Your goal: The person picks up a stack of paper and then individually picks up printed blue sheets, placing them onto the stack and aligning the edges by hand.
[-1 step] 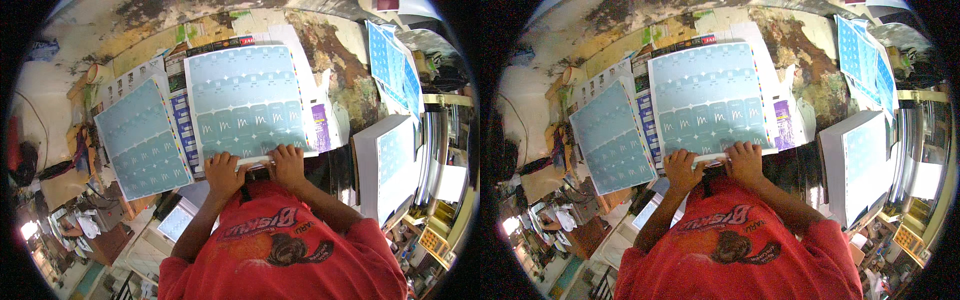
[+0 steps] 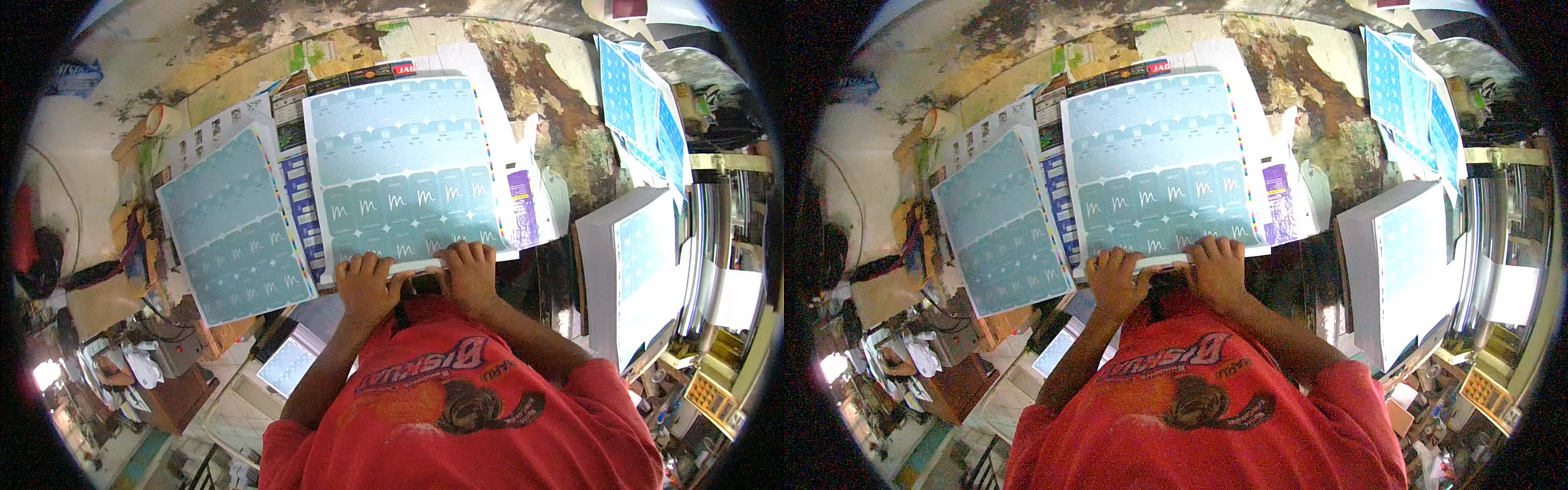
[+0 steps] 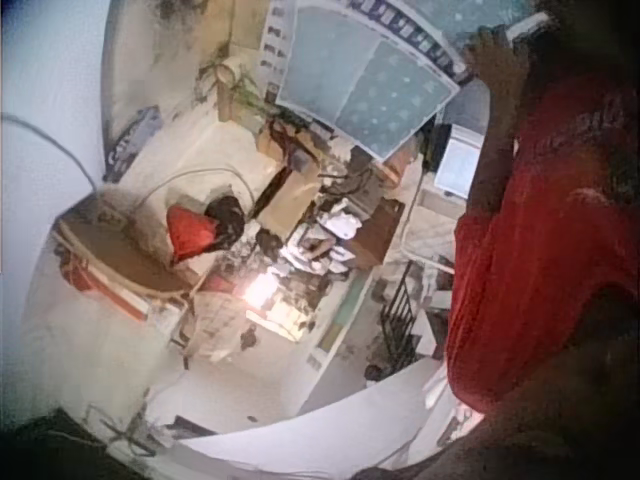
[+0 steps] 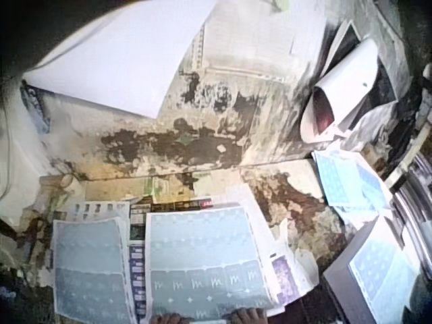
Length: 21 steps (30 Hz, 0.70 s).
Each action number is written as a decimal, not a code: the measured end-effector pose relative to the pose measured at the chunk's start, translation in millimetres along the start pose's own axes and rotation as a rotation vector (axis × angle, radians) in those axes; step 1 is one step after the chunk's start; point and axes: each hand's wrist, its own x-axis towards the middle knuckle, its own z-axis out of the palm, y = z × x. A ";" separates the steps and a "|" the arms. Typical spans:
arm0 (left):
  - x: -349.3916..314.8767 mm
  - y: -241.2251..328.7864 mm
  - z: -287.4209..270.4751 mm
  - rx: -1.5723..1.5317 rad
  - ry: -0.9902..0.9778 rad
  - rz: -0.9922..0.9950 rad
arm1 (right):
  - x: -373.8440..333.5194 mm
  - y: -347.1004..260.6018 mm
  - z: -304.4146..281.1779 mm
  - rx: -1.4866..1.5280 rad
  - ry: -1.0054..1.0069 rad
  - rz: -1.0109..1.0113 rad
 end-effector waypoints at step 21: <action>85.8 -24.1 -259.6 -0.784 0.529 -0.238 | 56.7 85.8 -285.0 0.838 0.442 -0.012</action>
